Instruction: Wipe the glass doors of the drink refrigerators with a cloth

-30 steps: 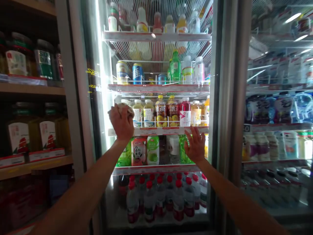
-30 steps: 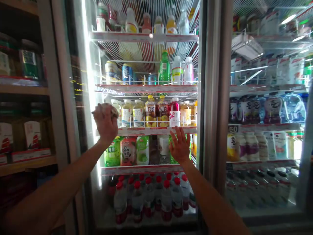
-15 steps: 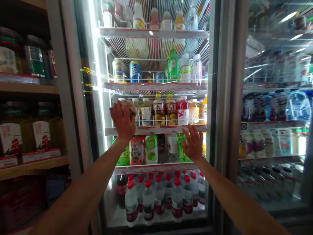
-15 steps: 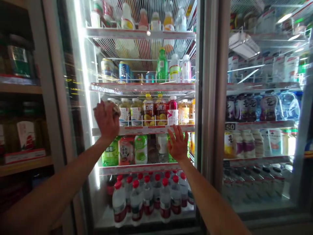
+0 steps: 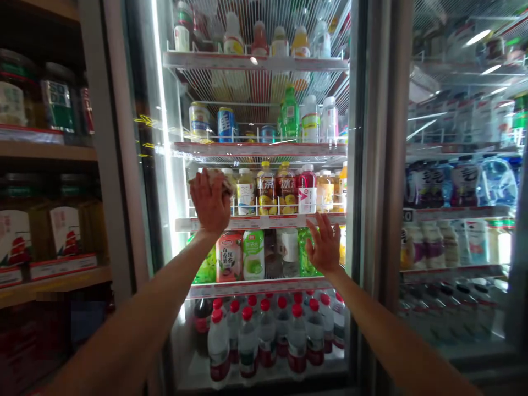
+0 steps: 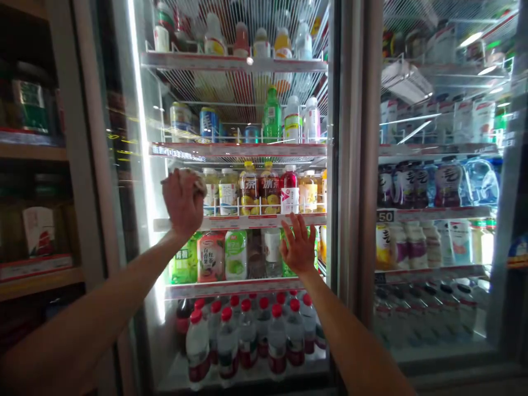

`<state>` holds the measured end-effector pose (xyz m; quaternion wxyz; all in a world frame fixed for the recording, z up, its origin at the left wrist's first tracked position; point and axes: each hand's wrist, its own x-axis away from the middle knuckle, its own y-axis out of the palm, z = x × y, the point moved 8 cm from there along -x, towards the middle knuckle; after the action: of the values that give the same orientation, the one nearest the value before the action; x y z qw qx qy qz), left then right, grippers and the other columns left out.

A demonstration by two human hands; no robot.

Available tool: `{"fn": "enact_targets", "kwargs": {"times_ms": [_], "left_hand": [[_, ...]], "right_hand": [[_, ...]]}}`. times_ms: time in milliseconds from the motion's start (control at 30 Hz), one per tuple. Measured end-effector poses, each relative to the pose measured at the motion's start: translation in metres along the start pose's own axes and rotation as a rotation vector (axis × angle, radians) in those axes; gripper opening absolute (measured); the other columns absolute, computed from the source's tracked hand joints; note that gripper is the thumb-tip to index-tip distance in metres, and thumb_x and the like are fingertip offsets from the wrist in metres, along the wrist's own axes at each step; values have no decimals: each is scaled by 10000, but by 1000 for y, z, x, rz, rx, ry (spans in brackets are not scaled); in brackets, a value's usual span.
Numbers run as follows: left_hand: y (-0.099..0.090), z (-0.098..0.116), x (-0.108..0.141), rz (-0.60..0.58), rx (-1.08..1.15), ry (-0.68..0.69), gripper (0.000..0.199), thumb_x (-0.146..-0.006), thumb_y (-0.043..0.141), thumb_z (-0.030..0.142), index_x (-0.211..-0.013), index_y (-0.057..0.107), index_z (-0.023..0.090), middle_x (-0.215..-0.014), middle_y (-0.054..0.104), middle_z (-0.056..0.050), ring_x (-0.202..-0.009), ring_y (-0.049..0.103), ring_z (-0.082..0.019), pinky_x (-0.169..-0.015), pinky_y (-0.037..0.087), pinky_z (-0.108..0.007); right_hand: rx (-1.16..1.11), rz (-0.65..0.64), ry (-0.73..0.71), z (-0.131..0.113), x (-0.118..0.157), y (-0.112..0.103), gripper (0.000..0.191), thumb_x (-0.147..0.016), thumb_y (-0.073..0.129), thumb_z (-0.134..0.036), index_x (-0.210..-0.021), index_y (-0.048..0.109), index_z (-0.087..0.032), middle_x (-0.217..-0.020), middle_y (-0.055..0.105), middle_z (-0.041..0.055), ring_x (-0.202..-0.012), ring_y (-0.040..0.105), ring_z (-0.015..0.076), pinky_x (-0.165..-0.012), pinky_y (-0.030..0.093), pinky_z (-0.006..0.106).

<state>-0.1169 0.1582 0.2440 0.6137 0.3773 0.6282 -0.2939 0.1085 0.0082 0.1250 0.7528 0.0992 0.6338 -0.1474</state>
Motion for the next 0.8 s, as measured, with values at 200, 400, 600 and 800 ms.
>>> {"fn": "enact_targets", "kwargs": {"times_ms": [200,400,600,800], "left_hand": [[36,101,44,-262,56,547,488,-799,532,231,-1278,445,258,-1461,306,-75,-1380,174,-268,-1117,174,-505],[18,40,10,-157,6,313,471,-832,500,261,-1298,427,256,-1466,299,-77,-1374,202,-255,-1115,181,-494],[7,30,5,-59,-31,204,454,-844,464,236,-1295,435,196,-1467,282,-120,-1383,158,-272,-1114,181,-511],[34,90,34,-294,52,588,452,-819,513,253,-1267,457,272,-1443,349,-53,-1372,209,-238,-1124,175,-476]], "right_hand": [[13,19,-19,-1,-1,-2,511,-852,409,-272,-1357,346,-224,-1417,378,107,-1360,249,234,-1086,158,473],[40,15,-15,0,0,-1,462,-855,407,-284,-1310,405,-207,-1386,413,120,-1356,257,234,-1084,166,471],[14,4,-4,-1,0,-1,514,-847,412,-268,-1356,349,-227,-1425,367,103,-1365,234,230,-1082,166,475],[10,6,-7,-2,0,-1,525,-848,410,-254,-1366,334,-220,-1432,355,110,-1368,228,237,-1081,166,488]]}}
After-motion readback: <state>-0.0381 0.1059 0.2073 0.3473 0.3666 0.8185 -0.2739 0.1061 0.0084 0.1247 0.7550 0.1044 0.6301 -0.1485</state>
